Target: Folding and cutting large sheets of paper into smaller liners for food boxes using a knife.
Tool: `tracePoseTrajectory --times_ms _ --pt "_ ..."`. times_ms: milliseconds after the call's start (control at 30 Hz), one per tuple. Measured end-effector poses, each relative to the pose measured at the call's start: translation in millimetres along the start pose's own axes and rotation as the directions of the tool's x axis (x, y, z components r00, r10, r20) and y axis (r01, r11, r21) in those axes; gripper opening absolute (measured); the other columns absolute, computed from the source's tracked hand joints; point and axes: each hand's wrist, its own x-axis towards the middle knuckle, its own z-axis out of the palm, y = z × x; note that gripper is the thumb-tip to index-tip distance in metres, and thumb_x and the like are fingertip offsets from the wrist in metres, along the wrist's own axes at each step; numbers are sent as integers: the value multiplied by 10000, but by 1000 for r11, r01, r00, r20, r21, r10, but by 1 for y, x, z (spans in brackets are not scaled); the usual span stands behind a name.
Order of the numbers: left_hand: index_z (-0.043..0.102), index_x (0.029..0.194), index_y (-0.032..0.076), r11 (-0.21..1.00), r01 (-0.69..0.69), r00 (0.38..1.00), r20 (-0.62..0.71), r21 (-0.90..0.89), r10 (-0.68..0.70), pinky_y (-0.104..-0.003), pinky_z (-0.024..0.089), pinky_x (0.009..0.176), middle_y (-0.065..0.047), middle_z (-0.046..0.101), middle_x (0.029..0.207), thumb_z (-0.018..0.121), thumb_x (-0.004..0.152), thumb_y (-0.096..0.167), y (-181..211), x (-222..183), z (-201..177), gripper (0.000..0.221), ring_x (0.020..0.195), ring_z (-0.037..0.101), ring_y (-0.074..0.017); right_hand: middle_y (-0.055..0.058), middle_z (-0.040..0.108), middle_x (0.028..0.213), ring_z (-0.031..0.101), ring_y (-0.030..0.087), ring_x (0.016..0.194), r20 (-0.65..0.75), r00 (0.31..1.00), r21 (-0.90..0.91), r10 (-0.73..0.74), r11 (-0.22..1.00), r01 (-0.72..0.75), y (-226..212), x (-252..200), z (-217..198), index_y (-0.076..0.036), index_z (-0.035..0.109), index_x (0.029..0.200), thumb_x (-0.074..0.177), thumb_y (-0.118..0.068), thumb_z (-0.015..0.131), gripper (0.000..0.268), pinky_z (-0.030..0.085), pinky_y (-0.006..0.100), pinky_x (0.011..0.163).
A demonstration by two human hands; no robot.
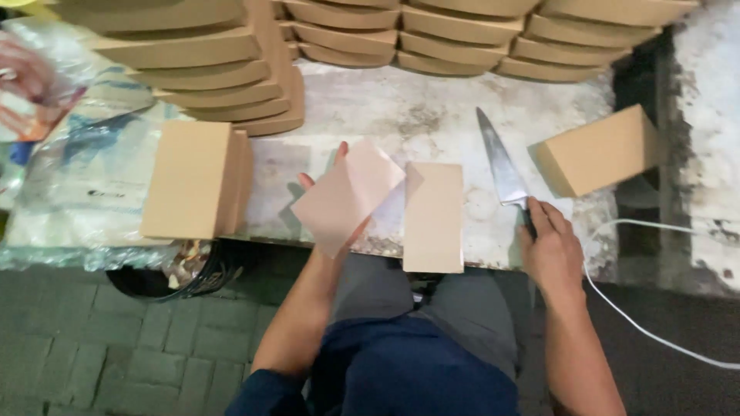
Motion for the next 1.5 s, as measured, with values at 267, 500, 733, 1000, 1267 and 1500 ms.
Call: tracePoseTrajectory --times_ms 267,500,733,1000,1267,1500 --pt "288 1561 144 906 296 954 134 -302 -267 -561 148 1203 -170 256 1609 419 857 741 19 68 -104 932 1477 228 -373 147 467 1312 565 400 1113 -466 882 78 -67 990 117 -1 17 -32 -44 573 1322 737 -187 890 681 497 485 934" --pt "511 1372 -27 800 70 996 -89 596 -21 -441 277 1188 -267 467 1435 469 1028 312 101 36 -89 485 1373 396 -376 220 83 1561 395 620 1282 -75 950 83 304 951 -298 -6 46 -47 -149 485 1536 804 -108 840 815 512 725 849" --pt "619 1281 40 4 -411 909 410 912 80 -611 252 1144 -157 601 1360 616 947 329 66 -5 -54 442 1310 524 -318 299 260 1543 453 477 1355 -311 950 230 -3 970 79 38 49 -17 4 548 1452 900 24 731 582 427 450 1049" --pt "348 1525 102 424 -554 773 632 716 -57 -499 354 1154 -192 334 1564 852 692 482 -10 -47 16 1045 1426 367 -399 280 488 1402 596 467 1142 -473 831 203 -293 881 426 -90 -20 -56 -37 644 1302 765 48 779 559 543 447 913" --pt "485 1436 112 69 -540 829 544 839 -133 -641 220 1151 -211 329 1526 904 566 503 -28 -48 4 1042 1435 197 -536 295 323 1464 545 476 1187 -306 893 529 -329 721 447 -117 -67 -5 7 315 1428 768 100 632 739 569 493 837" --pt "588 1317 148 -33 -644 765 643 765 -30 -611 261 1137 -118 535 1382 783 663 578 -30 -41 -10 807 1377 413 -415 274 258 1511 563 396 1149 -280 956 745 -84 609 272 -65 -57 13 36 70 1495 858 -18 642 857 525 420 851"
